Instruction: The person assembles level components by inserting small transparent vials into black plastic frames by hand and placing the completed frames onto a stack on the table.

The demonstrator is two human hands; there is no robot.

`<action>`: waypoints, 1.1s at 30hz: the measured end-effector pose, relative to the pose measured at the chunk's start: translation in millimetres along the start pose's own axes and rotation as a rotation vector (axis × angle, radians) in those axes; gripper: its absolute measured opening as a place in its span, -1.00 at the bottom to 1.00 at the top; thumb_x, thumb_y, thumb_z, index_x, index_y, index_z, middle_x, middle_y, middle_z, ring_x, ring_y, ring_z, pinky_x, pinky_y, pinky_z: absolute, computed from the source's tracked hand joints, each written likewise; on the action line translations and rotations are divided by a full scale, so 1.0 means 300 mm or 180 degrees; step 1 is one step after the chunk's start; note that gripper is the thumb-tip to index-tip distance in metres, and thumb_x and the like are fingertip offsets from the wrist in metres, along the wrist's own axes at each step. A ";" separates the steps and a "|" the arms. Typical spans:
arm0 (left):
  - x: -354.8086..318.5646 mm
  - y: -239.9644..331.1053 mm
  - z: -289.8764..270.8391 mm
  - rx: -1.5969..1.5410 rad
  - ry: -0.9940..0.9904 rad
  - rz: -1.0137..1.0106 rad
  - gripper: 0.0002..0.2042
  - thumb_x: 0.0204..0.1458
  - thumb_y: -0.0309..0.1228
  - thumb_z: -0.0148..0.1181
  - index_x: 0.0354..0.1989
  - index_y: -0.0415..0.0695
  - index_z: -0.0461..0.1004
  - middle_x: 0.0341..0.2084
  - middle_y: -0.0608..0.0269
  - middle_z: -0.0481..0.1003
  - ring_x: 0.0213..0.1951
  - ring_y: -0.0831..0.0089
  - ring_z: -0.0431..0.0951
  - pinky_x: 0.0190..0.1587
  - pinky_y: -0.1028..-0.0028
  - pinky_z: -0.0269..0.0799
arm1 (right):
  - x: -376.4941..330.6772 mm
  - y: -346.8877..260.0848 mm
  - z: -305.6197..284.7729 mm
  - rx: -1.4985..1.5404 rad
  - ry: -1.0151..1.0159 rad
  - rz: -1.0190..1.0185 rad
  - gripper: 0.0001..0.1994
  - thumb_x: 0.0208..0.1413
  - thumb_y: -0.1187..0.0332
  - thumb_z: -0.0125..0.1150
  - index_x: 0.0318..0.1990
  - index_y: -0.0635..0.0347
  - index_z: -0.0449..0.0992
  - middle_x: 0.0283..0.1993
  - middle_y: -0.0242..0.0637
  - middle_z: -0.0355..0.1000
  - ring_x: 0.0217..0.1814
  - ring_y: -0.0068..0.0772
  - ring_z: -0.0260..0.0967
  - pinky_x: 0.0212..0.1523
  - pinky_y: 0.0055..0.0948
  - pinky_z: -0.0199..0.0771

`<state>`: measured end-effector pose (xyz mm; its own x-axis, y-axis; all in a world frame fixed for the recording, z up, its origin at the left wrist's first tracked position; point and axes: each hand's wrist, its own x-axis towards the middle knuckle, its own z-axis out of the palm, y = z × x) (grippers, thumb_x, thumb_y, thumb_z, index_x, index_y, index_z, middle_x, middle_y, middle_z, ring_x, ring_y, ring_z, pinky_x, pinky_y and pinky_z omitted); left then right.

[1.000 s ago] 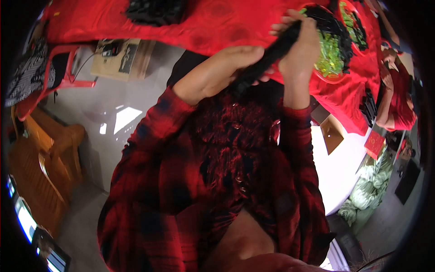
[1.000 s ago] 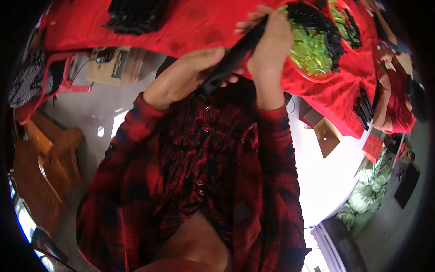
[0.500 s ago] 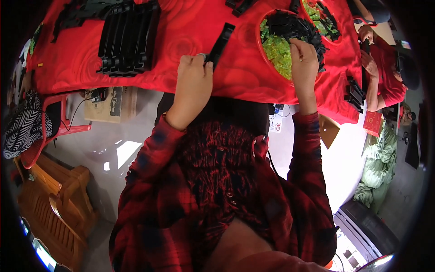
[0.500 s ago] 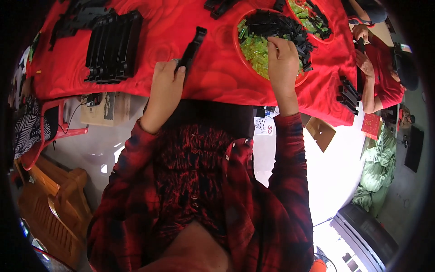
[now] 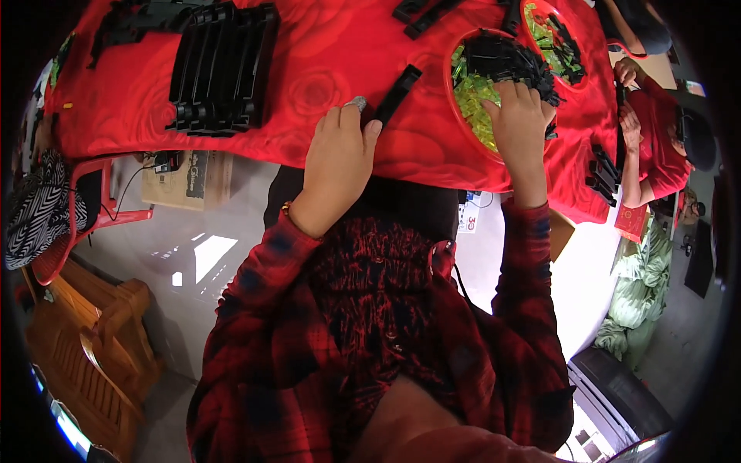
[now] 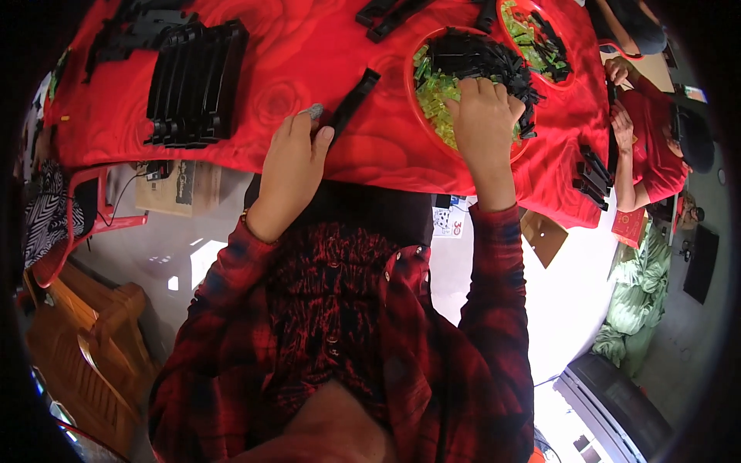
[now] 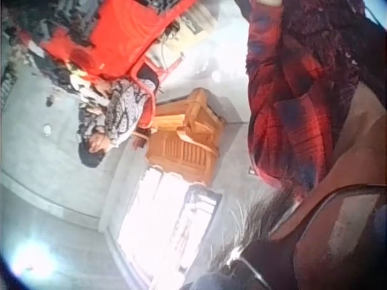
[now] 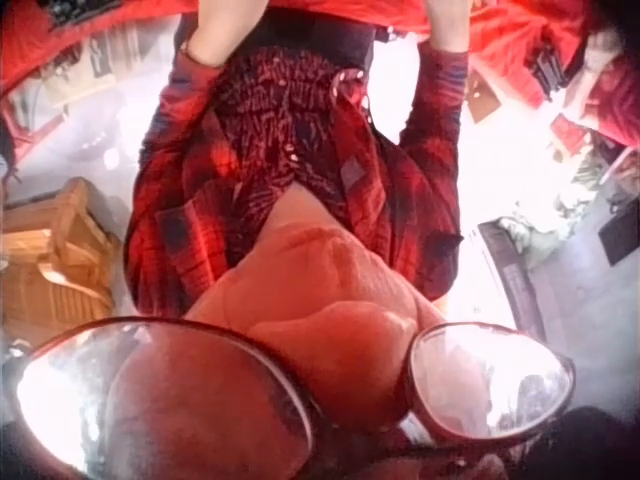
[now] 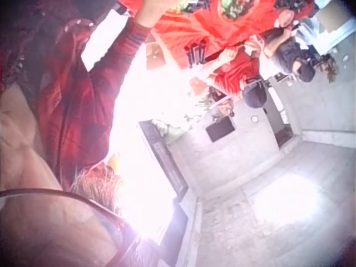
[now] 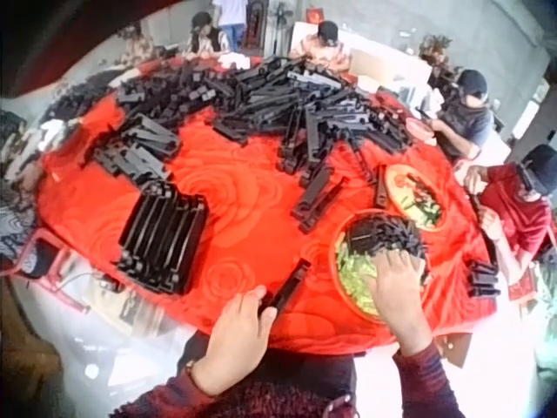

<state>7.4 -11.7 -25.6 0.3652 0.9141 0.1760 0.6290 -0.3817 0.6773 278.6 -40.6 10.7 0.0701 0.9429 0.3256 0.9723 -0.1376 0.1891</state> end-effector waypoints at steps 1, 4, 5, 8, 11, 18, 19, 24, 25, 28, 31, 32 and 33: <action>-0.013 -0.005 -0.010 0.0034 0.0033 0.0049 -0.67 0.21 -0.30 0.12 -0.02 -0.32 0.39 -0.20 -0.12 0.46 -0.13 -0.08 0.44 -0.07 0.13 0.39 | -0.004 0.003 0.008 0.0011 -0.0023 -0.0017 -0.78 0.00 0.21 0.33 -0.24 0.05 0.52 -0.27 -0.32 0.46 -0.12 -0.23 0.40 -0.10 -0.17 0.22; -0.048 -0.021 -0.036 0.0125 0.0070 0.0246 -0.61 0.12 -0.32 0.22 0.01 -0.35 0.38 -0.23 -0.10 0.45 -0.15 -0.05 0.45 -0.10 0.15 0.40 | -0.024 0.027 0.037 0.0071 0.0120 -0.0241 -0.82 0.00 0.22 0.33 -0.28 0.02 0.52 -0.29 -0.34 0.46 -0.16 -0.25 0.40 -0.10 -0.19 0.20; -0.057 -0.028 -0.042 0.0142 0.0057 0.0189 -0.61 0.12 -0.32 0.22 0.01 -0.35 0.38 -0.23 -0.10 0.45 -0.15 -0.05 0.45 -0.10 0.15 0.40 | -0.029 0.038 0.038 0.0210 0.0218 -0.0204 -0.83 0.00 0.22 0.33 -0.29 0.01 0.52 -0.30 -0.35 0.45 -0.17 -0.25 0.40 -0.10 -0.20 0.19; -0.075 -0.051 -0.045 0.0035 -0.0037 0.0280 -0.58 0.06 -0.31 0.28 -0.01 -0.36 0.38 -0.24 -0.08 0.44 -0.17 -0.03 0.43 -0.11 0.16 0.38 | -0.031 0.053 0.020 0.0591 0.0409 -0.0257 -0.88 0.03 0.26 0.32 -0.32 0.01 0.55 -0.35 -0.37 0.47 -0.25 -0.26 0.42 -0.13 -0.24 0.17; -0.088 -0.065 -0.038 -0.0297 0.0019 0.0354 -0.60 0.08 -0.23 0.29 -0.15 -0.34 0.36 -0.25 -0.08 0.40 -0.15 -0.06 0.38 -0.09 0.14 0.33 | -0.025 0.034 -0.014 0.1392 0.0425 0.0036 -0.91 0.06 0.37 0.34 -0.28 0.07 0.60 -0.39 -0.35 0.54 -0.32 -0.36 0.48 -0.05 -0.33 0.20; -0.092 -0.083 -0.020 -0.0364 0.0094 0.0309 -0.57 0.04 -0.23 0.32 -0.07 -0.32 0.40 -0.22 -0.04 0.42 -0.15 -0.03 0.37 -0.05 0.17 0.32 | 0.058 -0.197 -0.099 0.2189 0.0253 -0.0926 -0.85 0.02 0.46 0.34 -0.23 0.11 0.59 -0.36 -0.37 0.51 -0.24 -0.34 0.45 0.07 -0.34 0.19; -0.090 -0.087 -0.019 -0.0430 0.0116 0.0316 -0.56 0.03 -0.23 0.32 -0.05 -0.30 0.41 -0.21 -0.02 0.42 -0.14 -0.02 0.36 -0.05 0.19 0.32 | 0.065 -0.223 -0.098 0.2223 0.0156 -0.1053 -0.85 0.03 0.47 0.31 -0.22 0.09 0.58 -0.35 -0.37 0.49 -0.22 -0.31 0.42 0.08 -0.32 0.18; -0.086 -0.092 -0.023 -0.0541 0.0071 0.0252 -0.55 0.01 -0.24 0.33 0.00 -0.25 0.44 -0.19 0.04 0.41 -0.12 0.03 0.35 -0.04 0.23 0.31 | 0.090 -0.275 -0.078 0.2129 -0.0005 -0.1387 -0.90 0.07 0.47 0.25 -0.24 0.11 0.56 -0.34 -0.36 0.47 -0.21 -0.28 0.41 0.09 -0.29 0.15; -0.084 -0.092 -0.023 -0.0537 0.0063 0.0282 -0.57 0.01 -0.24 0.33 -0.02 -0.25 0.45 -0.19 0.05 0.41 -0.12 0.03 0.35 -0.04 0.22 0.31 | 0.095 -0.275 -0.059 0.2156 -0.0041 -0.1358 -0.90 0.08 0.46 0.24 -0.24 0.10 0.56 -0.34 -0.36 0.47 -0.21 -0.27 0.41 0.09 -0.28 0.15; -0.083 -0.093 -0.023 -0.0541 0.0069 0.0301 -0.58 0.01 -0.24 0.33 -0.04 -0.25 0.46 -0.19 0.05 0.41 -0.12 0.04 0.36 -0.05 0.22 0.32 | 0.105 -0.276 -0.039 0.2190 -0.0087 -0.1309 -0.91 0.10 0.44 0.23 -0.23 0.09 0.54 -0.33 -0.36 0.46 -0.21 -0.26 0.41 0.08 -0.27 0.14; -0.082 -0.094 -0.024 -0.0538 0.0053 0.0251 -0.59 0.01 -0.23 0.33 -0.06 -0.25 0.47 -0.19 0.05 0.41 -0.12 0.04 0.36 -0.05 0.22 0.32 | 0.106 -0.280 -0.030 0.2182 -0.0094 -0.1234 -0.90 0.10 0.41 0.24 -0.23 0.07 0.54 -0.32 -0.38 0.47 -0.20 -0.28 0.41 0.08 -0.27 0.13; -0.082 -0.094 -0.024 -0.0536 0.0019 0.0214 -0.59 0.00 -0.23 0.33 -0.06 -0.25 0.47 -0.19 0.05 0.41 -0.12 0.04 0.36 -0.06 0.22 0.33 | 0.105 -0.281 -0.028 0.2159 -0.0095 -0.1177 -0.90 0.09 0.39 0.25 -0.22 0.06 0.54 -0.31 -0.39 0.48 -0.18 -0.29 0.41 0.08 -0.28 0.12; -0.081 -0.095 -0.022 -0.0540 0.0022 0.0206 -0.59 0.00 -0.23 0.33 -0.06 -0.25 0.47 -0.19 0.05 0.41 -0.12 0.04 0.36 -0.06 0.22 0.33 | 0.106 -0.283 -0.023 0.2158 -0.0102 -0.1183 -0.90 0.09 0.39 0.25 -0.22 0.06 0.54 -0.31 -0.39 0.48 -0.18 -0.29 0.41 0.08 -0.28 0.12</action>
<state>-24.0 -22.1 -44.4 0.3962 0.8895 0.2277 0.4792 -0.4119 0.7751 196.8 -1.1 11.4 -0.2912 0.9005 0.3229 0.8566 0.3957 -0.3311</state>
